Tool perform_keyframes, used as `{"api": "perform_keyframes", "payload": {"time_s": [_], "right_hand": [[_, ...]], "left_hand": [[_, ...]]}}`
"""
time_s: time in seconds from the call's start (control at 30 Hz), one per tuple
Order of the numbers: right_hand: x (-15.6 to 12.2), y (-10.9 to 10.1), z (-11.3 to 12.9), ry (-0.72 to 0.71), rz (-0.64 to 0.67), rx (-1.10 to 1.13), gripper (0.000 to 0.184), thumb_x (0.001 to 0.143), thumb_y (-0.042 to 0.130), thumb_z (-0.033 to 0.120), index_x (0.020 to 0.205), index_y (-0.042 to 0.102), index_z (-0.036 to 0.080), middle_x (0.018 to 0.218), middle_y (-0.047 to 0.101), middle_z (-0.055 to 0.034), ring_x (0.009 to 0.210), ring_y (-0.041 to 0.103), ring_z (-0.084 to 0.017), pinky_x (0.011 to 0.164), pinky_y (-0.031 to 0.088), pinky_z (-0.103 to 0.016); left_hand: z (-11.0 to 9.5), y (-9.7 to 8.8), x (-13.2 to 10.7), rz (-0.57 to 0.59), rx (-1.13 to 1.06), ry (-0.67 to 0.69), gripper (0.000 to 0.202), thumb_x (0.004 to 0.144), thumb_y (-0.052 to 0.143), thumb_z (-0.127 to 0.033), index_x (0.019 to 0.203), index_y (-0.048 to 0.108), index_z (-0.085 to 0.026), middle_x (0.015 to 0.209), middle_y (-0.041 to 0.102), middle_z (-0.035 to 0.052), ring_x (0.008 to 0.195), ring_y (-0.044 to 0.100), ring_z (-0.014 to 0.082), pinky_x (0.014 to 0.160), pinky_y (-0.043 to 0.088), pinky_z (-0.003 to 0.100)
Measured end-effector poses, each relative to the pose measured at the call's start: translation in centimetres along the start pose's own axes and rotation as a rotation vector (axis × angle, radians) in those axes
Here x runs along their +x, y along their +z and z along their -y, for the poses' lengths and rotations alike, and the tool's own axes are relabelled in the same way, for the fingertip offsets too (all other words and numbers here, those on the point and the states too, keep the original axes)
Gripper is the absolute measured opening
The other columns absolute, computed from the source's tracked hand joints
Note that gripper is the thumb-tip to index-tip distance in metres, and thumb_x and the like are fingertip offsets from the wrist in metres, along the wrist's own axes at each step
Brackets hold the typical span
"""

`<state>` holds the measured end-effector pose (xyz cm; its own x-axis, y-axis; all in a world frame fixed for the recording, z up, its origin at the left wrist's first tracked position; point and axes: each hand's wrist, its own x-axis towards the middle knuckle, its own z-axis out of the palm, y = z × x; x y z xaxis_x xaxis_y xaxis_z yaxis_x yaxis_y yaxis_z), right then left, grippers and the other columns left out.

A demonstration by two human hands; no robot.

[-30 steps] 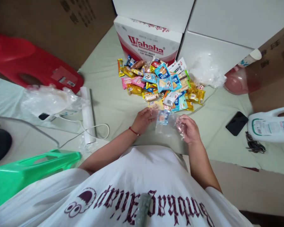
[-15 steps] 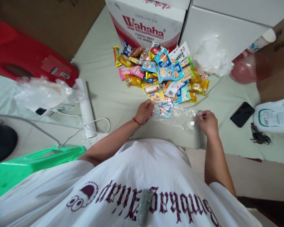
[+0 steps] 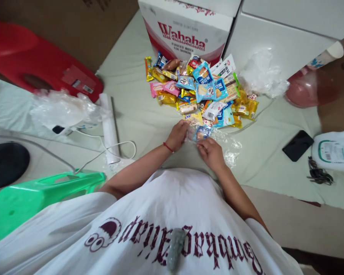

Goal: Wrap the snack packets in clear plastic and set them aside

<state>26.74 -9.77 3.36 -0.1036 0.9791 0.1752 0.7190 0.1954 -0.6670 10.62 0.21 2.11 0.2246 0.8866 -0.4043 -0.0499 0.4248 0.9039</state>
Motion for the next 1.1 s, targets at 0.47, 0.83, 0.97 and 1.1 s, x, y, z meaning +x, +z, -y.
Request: {"api": "perform_keyframes", "payload": {"time_s": [0.47, 0.83, 0.97, 1.1], "right_hand": [[-0.9, 0.6, 3.7, 0.523, -0.140, 0.558, 0.025, 0.082, 0.074, 0.048, 0.084, 0.071, 0.023, 0.065, 0.058, 0.0032, 0.055, 0.043, -0.012, 0.054, 0.036, -0.026], [-2.2, -4.0, 1.4, 0.602, -0.400, 0.804, 0.028, 0.074, 0.082, 0.044, 0.081, 0.065, 0.023, 0.080, 0.060, 0.0029, 0.071, 0.054, -0.011, 0.066, 0.047, -0.023], [-3.2, -6.2, -0.3, 0.696, -0.506, 0.811, 0.038, 0.072, 0.081, 0.051, 0.084, 0.057, 0.025, 0.092, 0.064, 0.0014, 0.072, 0.061, -0.013, 0.060, 0.051, -0.025], [-4.3, -7.8, -2.6, 0.796, -0.557, 0.662, 0.038, 0.073, 0.080, 0.052, 0.085, 0.056, 0.025, 0.072, 0.059, 0.0043, 0.051, 0.049, -0.009, 0.042, 0.037, -0.020]], "left_hand": [[1.3, -1.0, -6.0, 0.110, 0.027, 0.145, 0.031, 0.076, 0.076, -0.046, 0.074, 0.065, -0.017, 0.073, 0.061, -0.0021, 0.073, 0.054, 0.0121, 0.071, 0.045, 0.025], [0.3, -2.7, -5.1, 0.255, -0.446, -0.214, 0.034, 0.070, 0.082, -0.031, 0.079, 0.051, -0.019, 0.090, 0.067, 0.0017, 0.093, 0.071, 0.0180, 0.078, 0.060, 0.033], [0.3, -2.4, -4.0, 0.033, -0.380, -0.242, 0.027, 0.082, 0.071, -0.029, 0.085, 0.045, -0.022, 0.075, 0.062, -0.0037, 0.071, 0.072, 0.0151, 0.064, 0.057, 0.027], [1.0, -2.0, -2.2, -0.126, -0.108, -0.095, 0.020, 0.093, 0.059, -0.031, 0.085, 0.042, -0.024, 0.060, 0.050, -0.0095, 0.043, 0.050, 0.0080, 0.044, 0.034, 0.018]]}}
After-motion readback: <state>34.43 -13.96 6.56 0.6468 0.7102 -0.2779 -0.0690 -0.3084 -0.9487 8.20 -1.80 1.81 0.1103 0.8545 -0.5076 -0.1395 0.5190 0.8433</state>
